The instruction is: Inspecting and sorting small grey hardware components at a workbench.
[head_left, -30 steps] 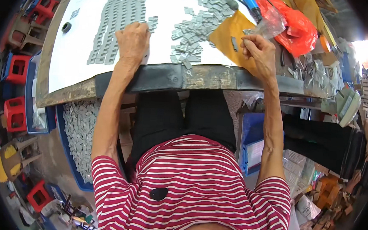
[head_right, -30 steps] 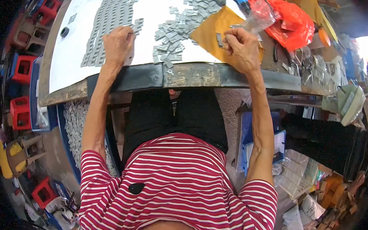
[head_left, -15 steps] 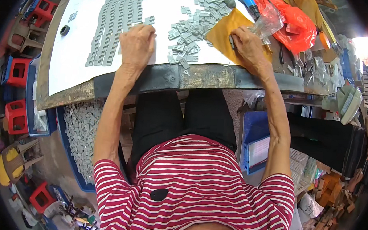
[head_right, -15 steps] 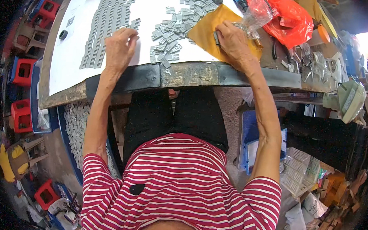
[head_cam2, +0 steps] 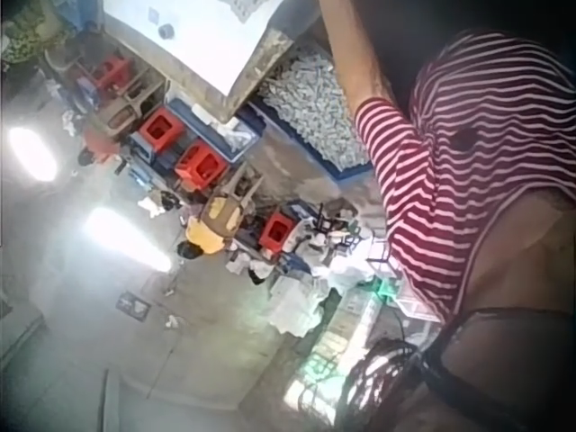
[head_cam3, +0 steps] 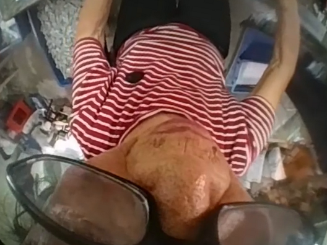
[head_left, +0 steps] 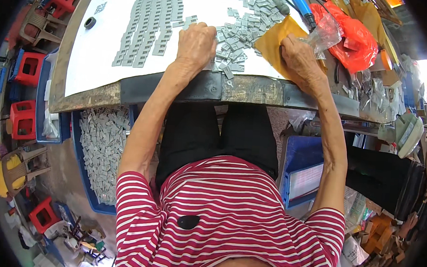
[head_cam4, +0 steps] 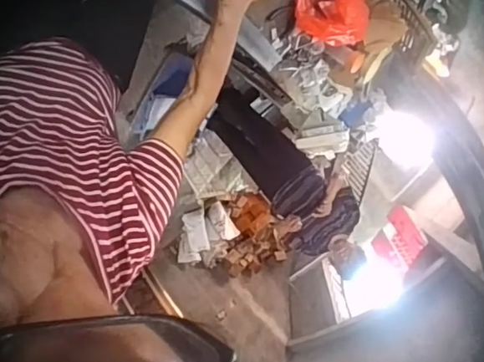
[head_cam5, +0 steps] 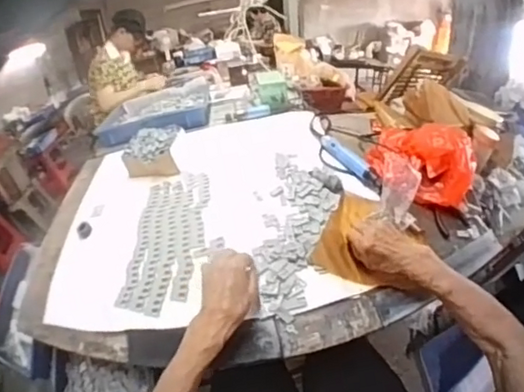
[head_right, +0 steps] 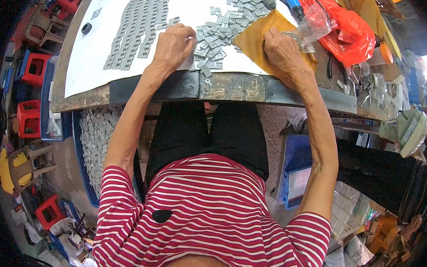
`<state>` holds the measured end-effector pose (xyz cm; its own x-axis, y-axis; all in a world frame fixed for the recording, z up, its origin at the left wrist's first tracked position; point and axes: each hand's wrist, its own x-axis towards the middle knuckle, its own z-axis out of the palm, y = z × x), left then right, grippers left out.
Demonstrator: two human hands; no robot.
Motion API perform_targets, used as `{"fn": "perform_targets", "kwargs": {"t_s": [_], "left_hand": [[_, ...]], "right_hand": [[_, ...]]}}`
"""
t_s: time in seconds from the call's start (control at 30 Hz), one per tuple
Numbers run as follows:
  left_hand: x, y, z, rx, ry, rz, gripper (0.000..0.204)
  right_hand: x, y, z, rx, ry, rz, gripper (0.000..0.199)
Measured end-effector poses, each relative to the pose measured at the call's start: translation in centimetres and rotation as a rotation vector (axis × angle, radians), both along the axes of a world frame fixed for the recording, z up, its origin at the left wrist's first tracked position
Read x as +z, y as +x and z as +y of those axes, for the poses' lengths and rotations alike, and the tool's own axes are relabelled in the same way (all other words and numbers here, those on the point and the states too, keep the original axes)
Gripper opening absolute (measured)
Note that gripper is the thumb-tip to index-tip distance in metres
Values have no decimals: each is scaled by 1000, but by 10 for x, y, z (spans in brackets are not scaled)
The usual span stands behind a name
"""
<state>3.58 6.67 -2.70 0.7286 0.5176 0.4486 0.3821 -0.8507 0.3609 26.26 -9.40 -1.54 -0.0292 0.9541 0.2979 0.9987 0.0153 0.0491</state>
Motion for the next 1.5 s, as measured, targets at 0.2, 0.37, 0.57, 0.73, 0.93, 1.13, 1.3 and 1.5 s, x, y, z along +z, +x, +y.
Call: {"fn": "perform_targets", "kwargs": {"t_s": [0.2, 0.37, 0.57, 0.73, 0.93, 1.13, 1.3, 1.5], "left_hand": [[-3, 1, -2, 33, -6, 59, 9], [1, 2, -5, -3, -113, -5, 11], [6, -3, -10, -22, -230, -172, 6], [25, -15, -32, -68, -552, -374, 5], [21, -24, -56, -241, -707, -508, 8], [23, -34, -70, -279, -689, -410, 13], [23, -40, -73, -350, -451, -355, 16], [19, -44, -78, -351, -541, -350, 12]], "right_hand": [[2, 1, -2, -9, 19, 68, 5], [8, -9, -9, -102, 140, 168, 6], [8, -24, -15, -109, 253, 580, 12], [20, -47, -21, -182, 63, 1483, 13], [24, -70, -22, -92, -64, 1726, 13], [24, -90, -20, -22, -247, 1827, 14], [29, -100, -18, -29, -299, 1697, 15], [26, -104, -17, -88, -360, 1650, 15]]}}
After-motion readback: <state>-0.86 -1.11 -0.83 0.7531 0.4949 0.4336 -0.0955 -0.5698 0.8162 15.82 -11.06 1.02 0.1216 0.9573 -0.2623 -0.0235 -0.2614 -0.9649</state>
